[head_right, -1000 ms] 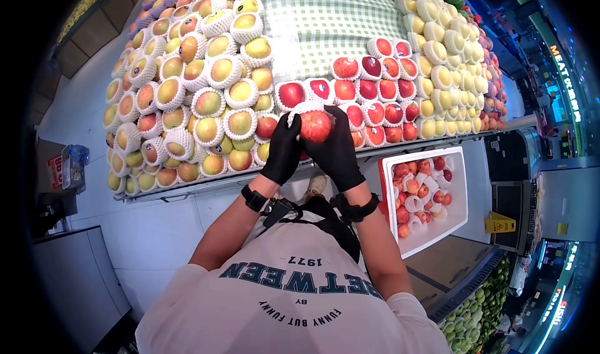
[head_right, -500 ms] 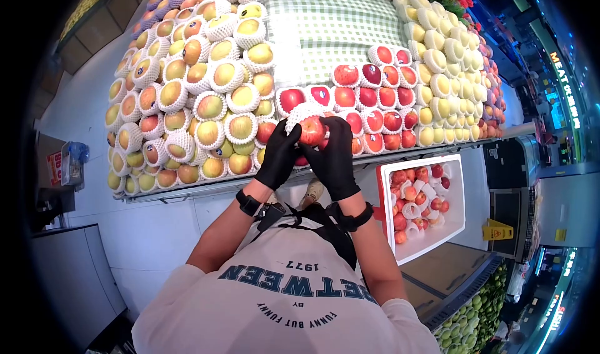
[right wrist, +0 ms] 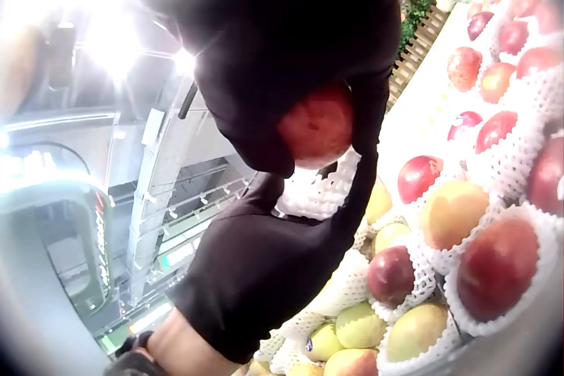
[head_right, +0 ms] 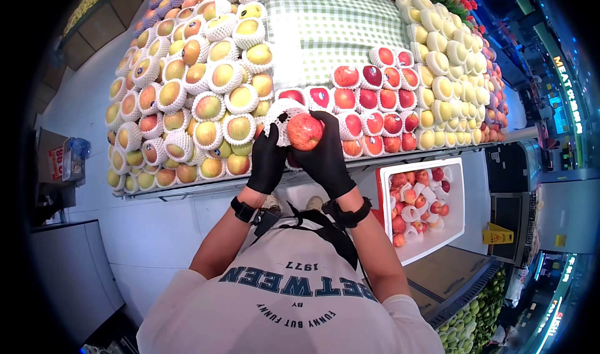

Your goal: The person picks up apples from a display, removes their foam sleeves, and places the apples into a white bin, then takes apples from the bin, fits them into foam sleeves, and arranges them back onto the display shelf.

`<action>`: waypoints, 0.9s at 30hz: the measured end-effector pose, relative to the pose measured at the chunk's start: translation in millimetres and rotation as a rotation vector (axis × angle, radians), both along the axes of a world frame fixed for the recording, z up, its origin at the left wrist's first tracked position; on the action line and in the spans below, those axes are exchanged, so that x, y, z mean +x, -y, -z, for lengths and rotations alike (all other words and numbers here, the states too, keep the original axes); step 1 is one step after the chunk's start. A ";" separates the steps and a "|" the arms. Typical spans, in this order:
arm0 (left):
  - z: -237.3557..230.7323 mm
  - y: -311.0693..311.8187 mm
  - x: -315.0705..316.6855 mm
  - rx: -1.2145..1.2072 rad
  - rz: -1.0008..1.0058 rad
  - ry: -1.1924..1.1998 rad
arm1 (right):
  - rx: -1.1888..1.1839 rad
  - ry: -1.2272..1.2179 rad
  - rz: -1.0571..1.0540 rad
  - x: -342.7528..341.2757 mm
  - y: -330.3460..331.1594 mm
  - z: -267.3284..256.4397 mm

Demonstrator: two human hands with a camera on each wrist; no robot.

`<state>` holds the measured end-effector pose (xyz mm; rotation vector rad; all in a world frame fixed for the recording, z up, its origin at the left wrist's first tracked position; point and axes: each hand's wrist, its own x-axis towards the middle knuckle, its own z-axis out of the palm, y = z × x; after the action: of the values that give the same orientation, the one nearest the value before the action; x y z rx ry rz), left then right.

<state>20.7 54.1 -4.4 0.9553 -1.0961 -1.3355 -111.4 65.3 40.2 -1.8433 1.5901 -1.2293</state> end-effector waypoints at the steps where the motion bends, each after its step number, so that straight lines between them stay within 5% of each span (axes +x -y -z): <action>1: -0.3 2.9 0.0 0.152 0.047 -0.242 | 0.011 0.025 0.021 -1.6 0.2 -2.9; 2: -1.0 5.9 0.1 0.314 0.059 -0.486 | 0.017 0.053 0.043 -3.3 1.0 -6.8; 4: 10.7 5.5 -4.3 -0.036 0.014 -0.078 | 0.034 0.073 0.046 -15.7 1.6 -7.3; 7: 22.3 2.0 -11.3 -0.057 0.064 0.034 | 0.104 0.289 0.022 -40.5 2.9 -5.0; 12: 18.2 2.1 -38.1 -0.039 0.148 0.157 | 0.415 1.199 -0.197 -104.7 -10.3 14.0; 17: 44.1 -0.8 -68.6 -0.248 0.269 0.440 | 0.334 1.458 -0.237 -143.7 -35.3 19.8; 19: 24.9 -6.1 -85.3 0.294 0.347 -0.180 | 0.380 1.599 -0.284 -169.1 -43.1 28.9; 21: 30.4 -6.1 -90.2 -0.042 0.481 0.290 | 0.223 0.961 -0.162 -193.0 -54.8 46.8; 24: 40.0 -7.5 -109.7 0.061 0.556 0.192 | 0.110 0.166 0.235 -212.7 -69.1 12.4; 26: 23.3 -9.4 -127.6 0.540 0.586 -0.244 | 0.028 0.119 0.298 -233.6 -78.4 2.2; 27: 31.4 -9.0 -132.9 0.289 0.638 0.079 | -0.012 0.097 0.343 -243.2 -86.7 -0.3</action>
<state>-112.2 63.2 -35.8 0.9020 -1.3569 -2.0309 -354.6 152.0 40.5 -1.5326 1.9004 -1.4484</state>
